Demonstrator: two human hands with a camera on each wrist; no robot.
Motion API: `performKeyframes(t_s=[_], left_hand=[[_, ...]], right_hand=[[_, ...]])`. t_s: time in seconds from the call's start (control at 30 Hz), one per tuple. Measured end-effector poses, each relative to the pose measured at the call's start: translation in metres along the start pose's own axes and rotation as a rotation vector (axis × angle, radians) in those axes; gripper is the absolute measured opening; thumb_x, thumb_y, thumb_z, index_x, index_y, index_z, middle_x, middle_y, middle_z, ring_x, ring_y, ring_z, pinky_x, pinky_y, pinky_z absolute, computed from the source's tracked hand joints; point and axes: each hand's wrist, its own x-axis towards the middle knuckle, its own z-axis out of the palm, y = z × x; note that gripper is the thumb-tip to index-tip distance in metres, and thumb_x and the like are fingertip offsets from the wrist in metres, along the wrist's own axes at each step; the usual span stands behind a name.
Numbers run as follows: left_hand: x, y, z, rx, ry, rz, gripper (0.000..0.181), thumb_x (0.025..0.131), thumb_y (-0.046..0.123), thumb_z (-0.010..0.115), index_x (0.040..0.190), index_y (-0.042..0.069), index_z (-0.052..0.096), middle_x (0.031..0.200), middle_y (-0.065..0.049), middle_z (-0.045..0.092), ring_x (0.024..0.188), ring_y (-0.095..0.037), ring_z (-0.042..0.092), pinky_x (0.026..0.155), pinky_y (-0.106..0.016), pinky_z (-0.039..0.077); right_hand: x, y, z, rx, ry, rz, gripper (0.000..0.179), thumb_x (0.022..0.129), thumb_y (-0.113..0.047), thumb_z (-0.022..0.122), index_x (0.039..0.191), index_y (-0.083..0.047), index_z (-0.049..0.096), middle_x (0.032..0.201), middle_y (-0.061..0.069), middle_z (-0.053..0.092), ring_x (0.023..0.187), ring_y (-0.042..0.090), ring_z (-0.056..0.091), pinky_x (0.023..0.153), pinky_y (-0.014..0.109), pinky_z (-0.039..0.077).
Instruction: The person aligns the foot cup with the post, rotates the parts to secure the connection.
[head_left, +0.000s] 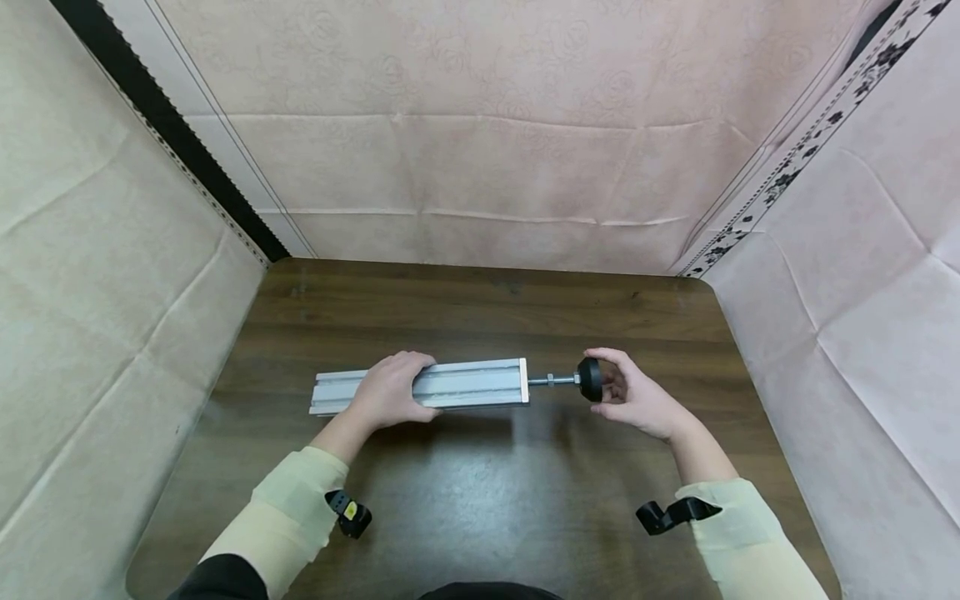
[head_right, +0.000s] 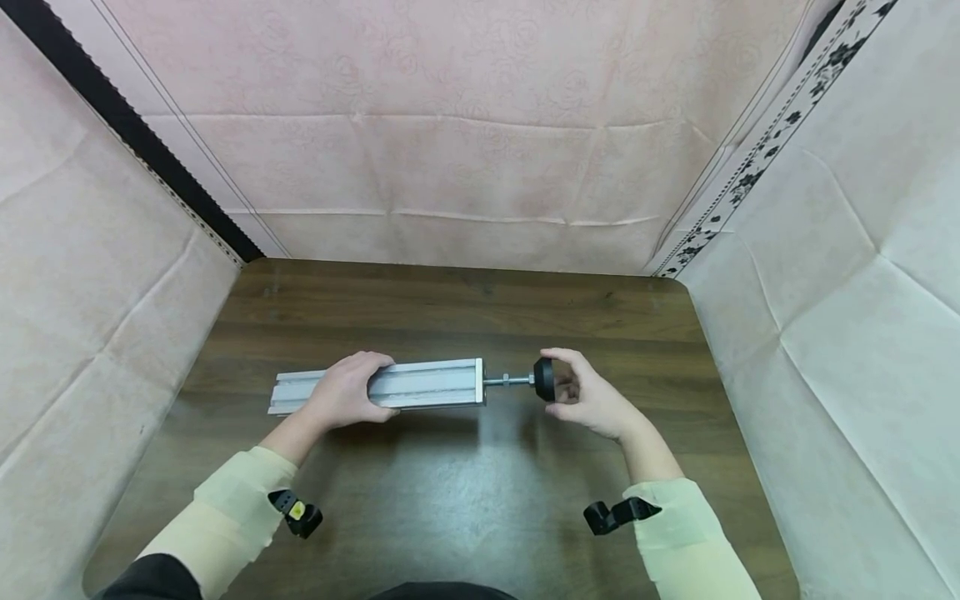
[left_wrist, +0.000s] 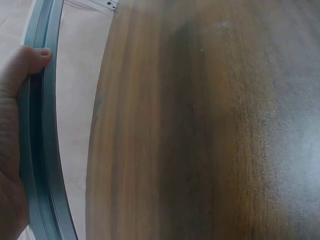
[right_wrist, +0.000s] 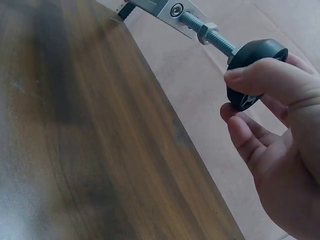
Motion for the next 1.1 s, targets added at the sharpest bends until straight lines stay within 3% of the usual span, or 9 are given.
performKeyframes(t_s=[0.13, 0.3, 0.57, 0.7, 0.9, 1.1], left_hand=[[-0.0007, 0.0003, 0.0006, 0.002, 0.000, -0.004, 0.068, 0.064, 0.048, 0.075, 0.117, 0.010, 0.058, 0.115, -0.004, 0.061, 0.103, -0.021, 0.055, 0.089, -0.041, 0.044], [-0.0005, -0.0006, 0.0000, 0.004, 0.005, 0.002, 0.068, 0.063, 0.048, 0.075, 0.117, 0.009, 0.059, 0.115, -0.004, 0.061, 0.104, -0.021, 0.055, 0.089, -0.041, 0.044], [0.0001, -0.0009, -0.0005, 0.008, 0.010, 0.014, 0.067, 0.063, 0.048, 0.075, 0.116, 0.010, 0.059, 0.115, -0.004, 0.061, 0.104, -0.021, 0.055, 0.089, -0.040, 0.044], [-0.0001, 0.0000, -0.0016, 0.009, 0.012, 0.019, 0.067, 0.063, 0.047, 0.075, 0.116, 0.009, 0.059, 0.115, -0.004, 0.061, 0.104, -0.021, 0.055, 0.089, -0.040, 0.044], [0.0003, 0.0014, -0.0005, 0.020, 0.019, 0.036, 0.067, 0.062, 0.047, 0.076, 0.115, 0.009, 0.059, 0.113, -0.003, 0.061, 0.101, -0.020, 0.055, 0.087, -0.039, 0.045], [-0.0001, 0.0037, -0.0009, -0.003, 0.016, 0.033, 0.066, 0.064, 0.044, 0.077, 0.116, 0.009, 0.059, 0.114, -0.004, 0.061, 0.102, -0.021, 0.055, 0.087, -0.040, 0.045]], right_hand=[[0.0003, -0.0021, -0.0003, 0.005, 0.006, 0.031, 0.073, 0.078, 0.013, 0.066, 0.137, -0.008, 0.029, 0.113, 0.023, 0.051, 0.078, 0.027, 0.054, 0.066, 0.030, 0.049], [0.0003, 0.0025, -0.0003, 0.026, 0.010, 0.012, 0.073, 0.078, 0.011, 0.068, 0.137, -0.009, 0.030, 0.105, 0.021, 0.054, 0.076, 0.026, 0.056, 0.065, 0.029, 0.050], [0.0015, 0.0068, -0.0005, 0.059, 0.017, -0.014, 0.069, 0.080, 0.003, 0.069, 0.137, -0.003, 0.031, 0.118, 0.019, 0.046, 0.084, 0.022, 0.057, 0.067, 0.029, 0.051], [0.0017, 0.0063, -0.0008, 0.046, 0.041, -0.003, 0.059, 0.083, 0.000, 0.067, 0.133, 0.000, 0.037, 0.113, 0.019, 0.046, 0.085, 0.022, 0.055, 0.068, 0.028, 0.050], [0.0008, 0.0042, -0.0012, 0.063, 0.073, 0.059, 0.044, 0.088, -0.006, 0.063, 0.126, 0.003, 0.043, 0.101, 0.018, 0.050, 0.078, 0.021, 0.056, 0.061, 0.032, 0.050], [-0.0001, 0.0040, -0.0015, 0.113, 0.067, 0.042, 0.041, 0.090, -0.005, 0.057, 0.124, 0.011, 0.041, 0.094, 0.019, 0.052, 0.065, 0.022, 0.056, 0.062, 0.033, 0.053]])
